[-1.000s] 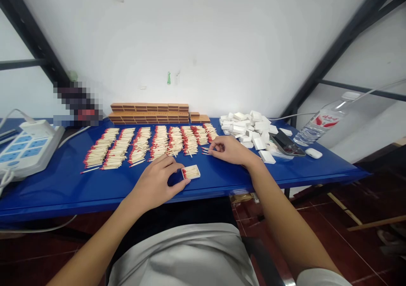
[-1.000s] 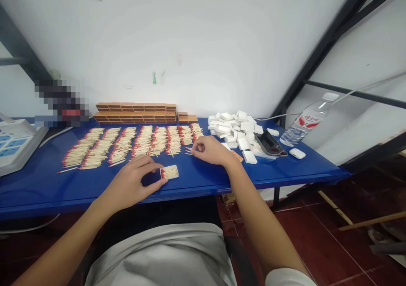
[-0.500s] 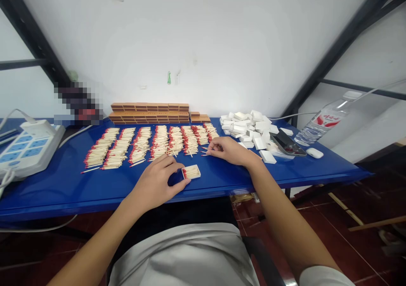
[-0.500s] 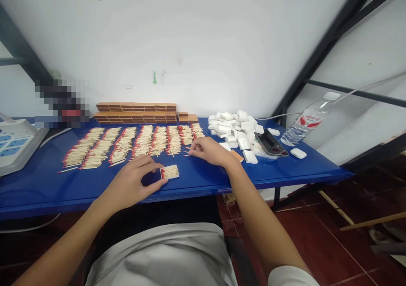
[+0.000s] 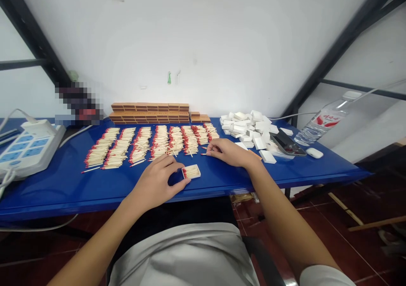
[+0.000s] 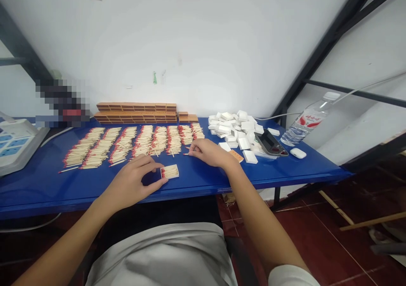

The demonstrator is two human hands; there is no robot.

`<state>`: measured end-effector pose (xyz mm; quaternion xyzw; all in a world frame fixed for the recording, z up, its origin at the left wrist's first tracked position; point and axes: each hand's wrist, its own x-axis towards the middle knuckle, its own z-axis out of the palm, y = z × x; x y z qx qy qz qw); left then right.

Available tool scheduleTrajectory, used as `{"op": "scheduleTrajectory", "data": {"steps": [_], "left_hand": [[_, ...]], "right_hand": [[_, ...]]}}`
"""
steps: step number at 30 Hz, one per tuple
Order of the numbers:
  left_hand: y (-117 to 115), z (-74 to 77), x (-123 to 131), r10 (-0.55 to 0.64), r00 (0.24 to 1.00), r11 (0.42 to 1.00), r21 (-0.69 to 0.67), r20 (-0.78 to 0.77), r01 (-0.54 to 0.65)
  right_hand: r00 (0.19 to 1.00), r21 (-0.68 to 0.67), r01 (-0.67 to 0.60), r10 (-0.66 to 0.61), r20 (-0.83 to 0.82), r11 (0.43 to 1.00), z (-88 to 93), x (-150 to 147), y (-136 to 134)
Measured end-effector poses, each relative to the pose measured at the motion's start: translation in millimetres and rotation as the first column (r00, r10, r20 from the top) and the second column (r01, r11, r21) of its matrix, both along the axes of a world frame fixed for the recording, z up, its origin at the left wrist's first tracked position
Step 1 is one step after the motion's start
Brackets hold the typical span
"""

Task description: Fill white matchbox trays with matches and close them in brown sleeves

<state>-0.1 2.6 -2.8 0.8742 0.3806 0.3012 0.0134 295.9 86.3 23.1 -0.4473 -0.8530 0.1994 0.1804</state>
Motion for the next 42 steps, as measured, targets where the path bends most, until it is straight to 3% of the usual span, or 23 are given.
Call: {"op": "scheduleTrajectory", "data": {"steps": [8,16,20,25,27,29,34,42], "left_hand": [[1,0.1,-1,0.009,1.000,1.000,0.016,-0.005,-0.009],[0,1.5,0,0.003,1.000,1.000,0.019,-0.017,-0.003],[1,0.6,-1,0.002,1.000,1.000,0.014,-0.019,-0.001],[1,-0.8,-1,0.006,1.000,1.000,0.016,-0.014,-0.006],[1,-1.1,-1,0.009,1.000,1.000,0.015,-0.009,-0.009],[1,-1.2,-1,0.007,1.000,1.000,0.014,-0.008,-0.007],[1,-0.4,-1,0.000,1.000,1.000,0.014,-0.006,0.000],[1,-0.4,0,0.004,1.000,1.000,0.017,-0.007,-0.003]], "right_hand": [[0.997,0.078,-0.081,0.080,0.014,0.994,15.4,-32,-43],[0.990,0.041,-0.128,0.126,0.059,0.991,12.8,-57,-69],[0.992,0.050,-0.115,0.118,-0.045,0.992,22.8,-40,-55],[0.983,0.195,0.173,-0.156,-0.100,0.965,26.8,-3,-8],[0.977,0.143,0.208,-0.200,-0.069,0.968,22.5,7,10],[0.986,0.062,0.168,-0.166,-0.032,0.984,16.6,11,19],[0.995,-0.051,0.098,-0.098,-0.003,0.994,4.5,6,18],[0.984,-0.066,0.176,-0.177,-0.005,0.982,-0.6,15,11]]}}
